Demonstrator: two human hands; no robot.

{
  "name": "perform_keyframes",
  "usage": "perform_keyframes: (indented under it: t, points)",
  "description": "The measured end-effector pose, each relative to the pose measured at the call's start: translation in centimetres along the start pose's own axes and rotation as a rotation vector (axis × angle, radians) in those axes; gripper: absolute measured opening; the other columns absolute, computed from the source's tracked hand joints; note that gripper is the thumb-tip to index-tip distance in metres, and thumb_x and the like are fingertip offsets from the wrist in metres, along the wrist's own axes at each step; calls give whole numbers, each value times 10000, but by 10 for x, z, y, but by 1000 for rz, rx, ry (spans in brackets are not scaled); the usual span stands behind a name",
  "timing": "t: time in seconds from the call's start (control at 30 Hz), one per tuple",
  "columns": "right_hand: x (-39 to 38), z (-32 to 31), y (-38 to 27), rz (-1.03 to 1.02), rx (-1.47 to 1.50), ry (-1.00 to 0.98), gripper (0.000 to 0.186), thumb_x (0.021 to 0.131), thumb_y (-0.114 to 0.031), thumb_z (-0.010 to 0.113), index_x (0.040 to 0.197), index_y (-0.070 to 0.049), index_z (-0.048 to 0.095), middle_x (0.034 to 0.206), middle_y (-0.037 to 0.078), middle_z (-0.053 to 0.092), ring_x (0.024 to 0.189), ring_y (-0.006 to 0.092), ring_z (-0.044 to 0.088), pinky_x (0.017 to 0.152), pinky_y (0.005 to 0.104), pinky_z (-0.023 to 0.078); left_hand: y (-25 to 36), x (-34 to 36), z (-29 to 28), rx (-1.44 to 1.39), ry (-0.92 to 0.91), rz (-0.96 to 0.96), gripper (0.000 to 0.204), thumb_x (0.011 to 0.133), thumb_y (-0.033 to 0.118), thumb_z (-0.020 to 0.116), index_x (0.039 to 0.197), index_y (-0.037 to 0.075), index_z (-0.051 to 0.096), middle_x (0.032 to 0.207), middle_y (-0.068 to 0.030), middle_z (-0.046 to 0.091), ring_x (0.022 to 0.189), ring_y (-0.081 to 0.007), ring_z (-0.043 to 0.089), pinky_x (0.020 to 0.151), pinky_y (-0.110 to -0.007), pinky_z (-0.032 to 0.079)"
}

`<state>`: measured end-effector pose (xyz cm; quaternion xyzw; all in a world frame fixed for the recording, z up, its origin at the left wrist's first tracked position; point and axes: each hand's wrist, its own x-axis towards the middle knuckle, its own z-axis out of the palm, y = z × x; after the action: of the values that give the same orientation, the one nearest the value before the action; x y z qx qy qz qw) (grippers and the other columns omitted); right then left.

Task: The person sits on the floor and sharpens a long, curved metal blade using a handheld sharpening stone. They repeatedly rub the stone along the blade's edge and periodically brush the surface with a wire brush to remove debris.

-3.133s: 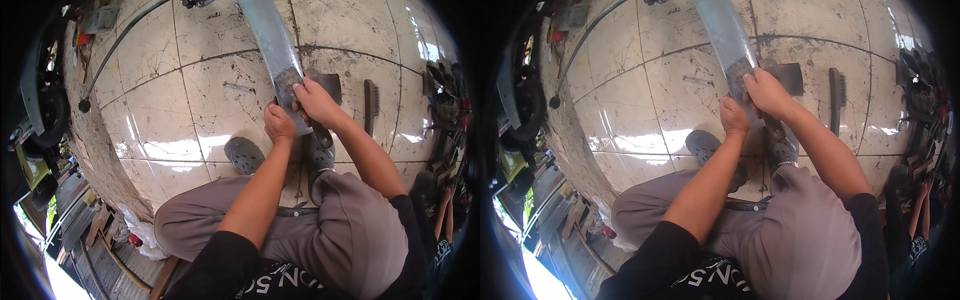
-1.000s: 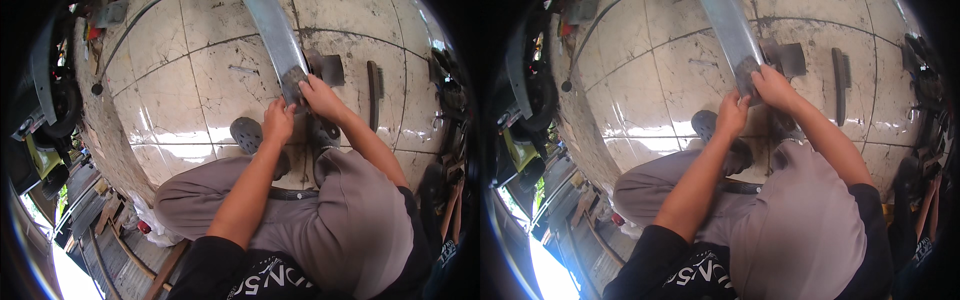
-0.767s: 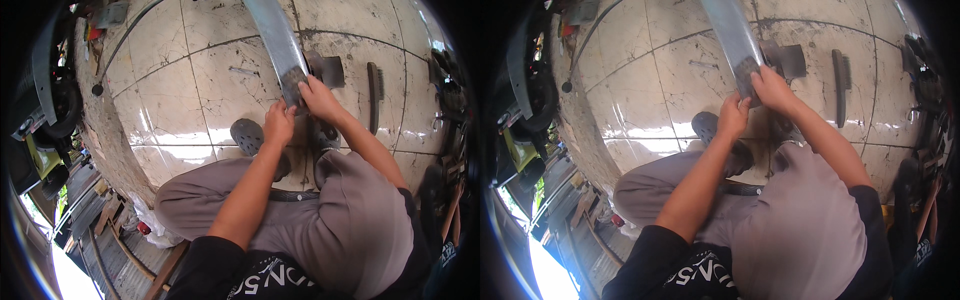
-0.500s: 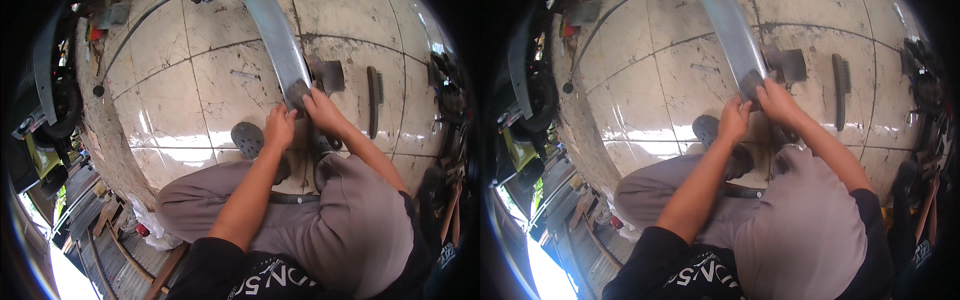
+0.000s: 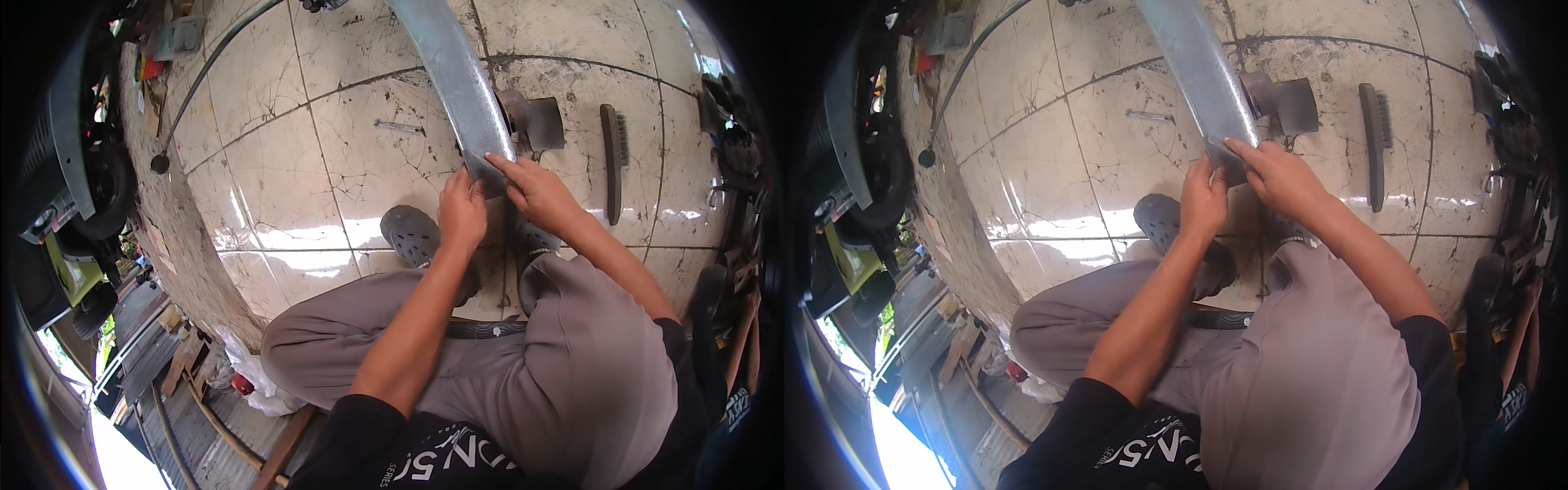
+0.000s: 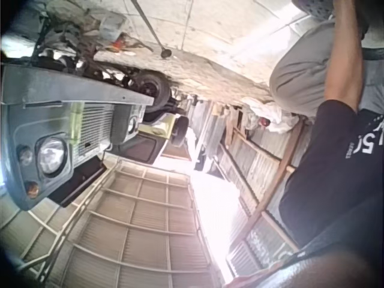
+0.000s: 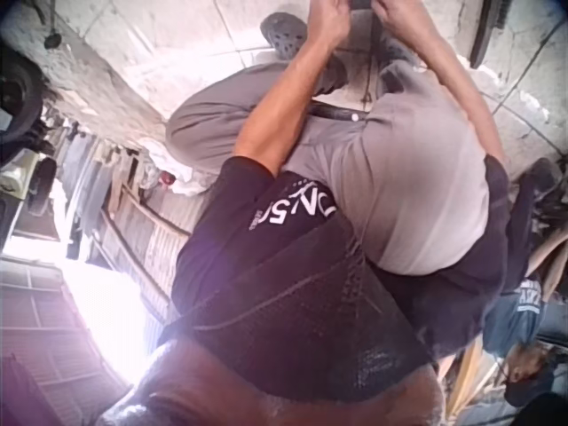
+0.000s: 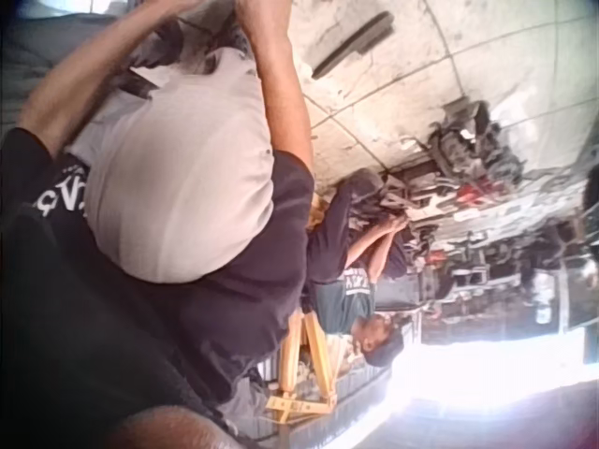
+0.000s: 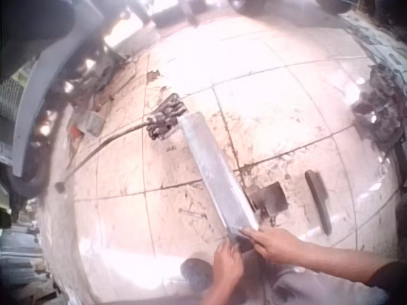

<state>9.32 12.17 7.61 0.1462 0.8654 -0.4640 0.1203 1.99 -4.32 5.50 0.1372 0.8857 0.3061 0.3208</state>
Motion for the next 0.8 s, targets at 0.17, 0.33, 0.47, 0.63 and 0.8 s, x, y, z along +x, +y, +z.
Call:
perform_keyframes:
  t: [0.17,0.33,0.47,0.63,0.8]
  points:
    - [5,-5,-7,-39,-100,16,492,933,-133,554,1415,-230,541,990,181,631,795,393,656,701,485,535,3,1,0,-93,31,55,333,981,209,564,1308,150,586,1277,-144,612,1156,-392,581,943,-479,486]
    - [-5,7,-5,-97,-128,-98,610,906,-85,569,1491,-208,445,989,189,611,774,415,638,695,498,525,-9,5,-12,-14,-154,-18,313,979,288,583,1245,127,614,1244,-125,633,1134,-390,595,920,-487,488]
    - [1,17,-6,-98,-122,-49,617,897,-108,578,1489,-203,432,984,201,621,763,418,649,691,511,533,-17,3,-10,-11,-140,-11,352,988,355,564,1243,118,617,1228,-143,645,1127,-407,597,922,-504,478]
    - [11,23,-1,-78,-47,2,610,893,-115,588,1481,-181,437,996,200,624,826,412,653,725,502,534,-3,1,-11,-60,-140,-33,415,991,390,552,1281,97,599,1226,-163,651,1151,-415,587,940,-504,471]
    - [-1,14,-4,-91,-1,-105,616,883,-98,598,1475,-166,442,1030,204,631,885,416,645,775,493,530,-14,1,-9,-15,-132,-50,418,990,376,557,1293,90,594,1234,-159,646,1161,-402,586,938,-492,477]
